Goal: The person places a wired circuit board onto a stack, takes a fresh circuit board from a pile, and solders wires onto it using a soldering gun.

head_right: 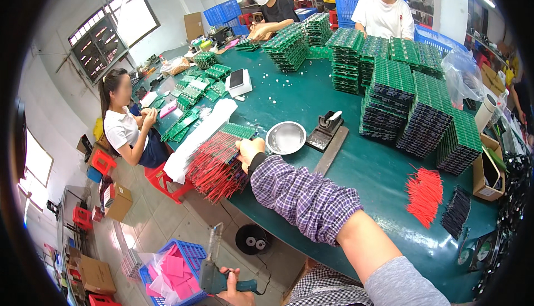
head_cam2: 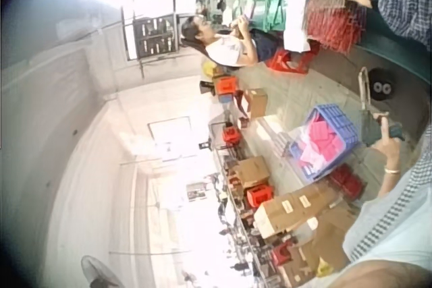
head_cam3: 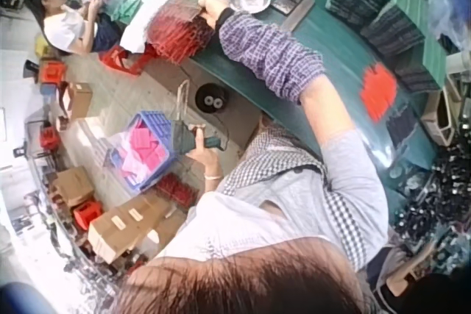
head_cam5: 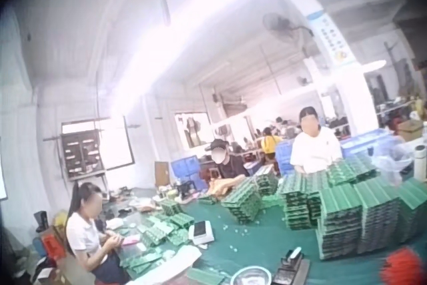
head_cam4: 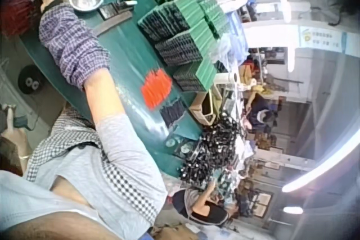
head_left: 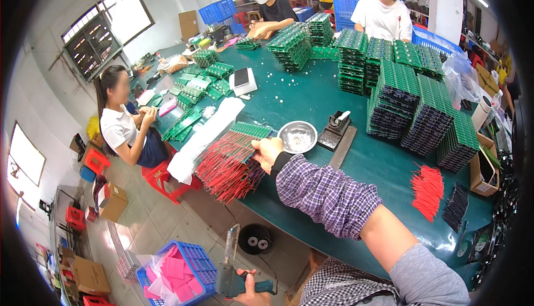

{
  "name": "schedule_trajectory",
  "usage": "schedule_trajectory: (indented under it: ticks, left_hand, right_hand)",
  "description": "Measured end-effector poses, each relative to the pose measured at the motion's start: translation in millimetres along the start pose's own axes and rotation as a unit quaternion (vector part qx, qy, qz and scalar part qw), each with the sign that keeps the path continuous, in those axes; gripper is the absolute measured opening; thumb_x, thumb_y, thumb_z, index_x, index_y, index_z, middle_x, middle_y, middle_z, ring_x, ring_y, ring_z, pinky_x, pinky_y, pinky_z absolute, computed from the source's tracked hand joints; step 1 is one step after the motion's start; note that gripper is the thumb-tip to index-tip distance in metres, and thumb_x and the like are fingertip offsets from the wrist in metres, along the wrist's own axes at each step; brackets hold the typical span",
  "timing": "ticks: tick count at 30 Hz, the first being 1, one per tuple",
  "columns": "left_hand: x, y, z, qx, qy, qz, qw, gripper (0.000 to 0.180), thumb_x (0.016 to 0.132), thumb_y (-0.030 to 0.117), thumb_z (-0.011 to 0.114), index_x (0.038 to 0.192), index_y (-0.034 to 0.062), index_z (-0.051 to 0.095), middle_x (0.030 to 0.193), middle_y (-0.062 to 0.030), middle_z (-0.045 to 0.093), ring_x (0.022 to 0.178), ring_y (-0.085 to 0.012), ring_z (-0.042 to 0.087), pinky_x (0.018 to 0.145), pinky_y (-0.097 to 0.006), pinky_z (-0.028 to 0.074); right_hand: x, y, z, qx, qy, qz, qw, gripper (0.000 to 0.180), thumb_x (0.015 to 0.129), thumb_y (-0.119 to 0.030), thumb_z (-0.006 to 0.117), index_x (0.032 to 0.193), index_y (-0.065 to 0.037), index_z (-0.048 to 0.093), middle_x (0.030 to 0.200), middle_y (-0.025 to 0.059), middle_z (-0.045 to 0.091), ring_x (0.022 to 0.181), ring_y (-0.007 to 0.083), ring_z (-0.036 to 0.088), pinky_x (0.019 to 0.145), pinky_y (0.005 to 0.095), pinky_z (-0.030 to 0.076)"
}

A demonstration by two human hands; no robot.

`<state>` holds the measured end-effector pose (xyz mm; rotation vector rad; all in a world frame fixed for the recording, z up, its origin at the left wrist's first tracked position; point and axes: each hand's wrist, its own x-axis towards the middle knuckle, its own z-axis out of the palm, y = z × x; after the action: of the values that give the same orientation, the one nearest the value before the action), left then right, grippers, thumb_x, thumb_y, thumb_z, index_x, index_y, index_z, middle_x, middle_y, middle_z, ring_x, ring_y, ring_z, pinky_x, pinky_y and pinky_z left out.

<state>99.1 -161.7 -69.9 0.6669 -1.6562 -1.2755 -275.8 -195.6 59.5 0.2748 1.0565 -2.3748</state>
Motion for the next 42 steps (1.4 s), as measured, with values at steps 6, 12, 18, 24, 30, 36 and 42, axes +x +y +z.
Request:
schedule_trajectory:
  ticks: [6,12,18,24,30,36,42]
  left_hand:
    - [0,11,16,0.099,-0.028,0.048,0.994,0.024,0.087,-0.009,0.062,0.109,-0.0035,0.068,0.108,-0.0157,0.065,0.098,-0.0258,0.066,0.089,-0.039,0.054]
    - [7,12,35,-0.010,-0.040,-0.064,0.997,0.023,0.087,-0.008,0.064,0.109,-0.0030,0.068,0.108,-0.0128,0.066,0.096,-0.0247,0.067,0.086,-0.037,0.055]
    - [10,40,47,-0.157,0.012,-0.241,0.958,0.035,0.086,-0.008,0.066,0.119,-0.0001,0.060,0.109,-0.0092,0.064,0.093,-0.0222,0.066,0.079,-0.034,0.057]
    - [8,37,46,-0.151,-0.012,-0.270,0.951,0.039,0.085,-0.004,0.068,0.123,0.0015,0.058,0.109,-0.0094,0.065,0.092,-0.0223,0.066,0.078,-0.034,0.056]
    - [4,16,28,0.083,-0.072,-0.069,0.992,0.038,0.080,-0.001,0.066,0.118,0.0036,0.062,0.115,-0.0153,0.063,0.101,-0.0276,0.062,0.091,-0.042,0.052]
    - [-1,10,23,0.174,-0.138,-0.046,0.974,0.049,0.067,-0.002,0.067,0.114,0.0127,0.073,0.120,-0.0249,0.065,0.113,-0.0440,0.062,0.101,-0.050,0.044]
    - [-7,19,37,0.022,-0.020,-0.228,0.973,0.054,0.068,-0.001,0.066,0.121,0.0120,0.069,0.120,-0.0247,0.065,0.113,-0.0432,0.061,0.101,-0.049,0.044]
  right_hand:
    - [-4,-23,-16,-0.264,-0.051,-0.002,0.963,0.024,0.092,-0.016,0.064,0.105,0.005,0.061,0.099,0.0132,0.065,0.089,0.0255,0.065,0.080,0.0407,0.055]
    - [36,-5,-62,-0.467,0.061,-0.177,0.864,0.035,0.074,-0.006,0.075,0.104,0.001,0.058,0.098,0.0144,0.060,0.072,0.0216,0.062,0.061,0.0363,0.053]
    - [18,-16,-43,-0.221,0.031,0.012,0.975,0.068,0.075,-0.005,0.071,0.134,0.001,0.037,0.130,0.0237,0.047,0.125,0.0373,0.048,0.098,0.0596,0.045]
    - [14,-40,-36,-0.284,-0.036,0.064,0.956,0.074,0.085,-0.029,0.077,0.137,0.008,0.039,0.155,0.0302,0.023,0.139,0.0520,0.031,0.107,0.0567,0.040]
    - [20,-34,-29,-0.229,-0.078,0.096,0.966,0.055,0.083,-0.033,0.079,0.123,-0.002,0.058,0.130,0.0158,0.058,0.119,0.0327,0.056,0.094,0.0532,0.050]
    - [22,-33,-21,-0.261,-0.057,0.122,0.956,0.038,0.078,-0.022,0.077,0.109,-0.004,0.066,0.109,0.0090,0.065,0.096,0.0234,0.065,0.084,0.0527,0.052]
    - [-8,-8,-12,-0.176,-0.001,0.075,0.982,0.035,0.074,-0.010,0.078,0.102,0.006,0.065,0.098,0.0154,0.069,0.085,0.0278,0.070,0.072,0.0541,0.056]
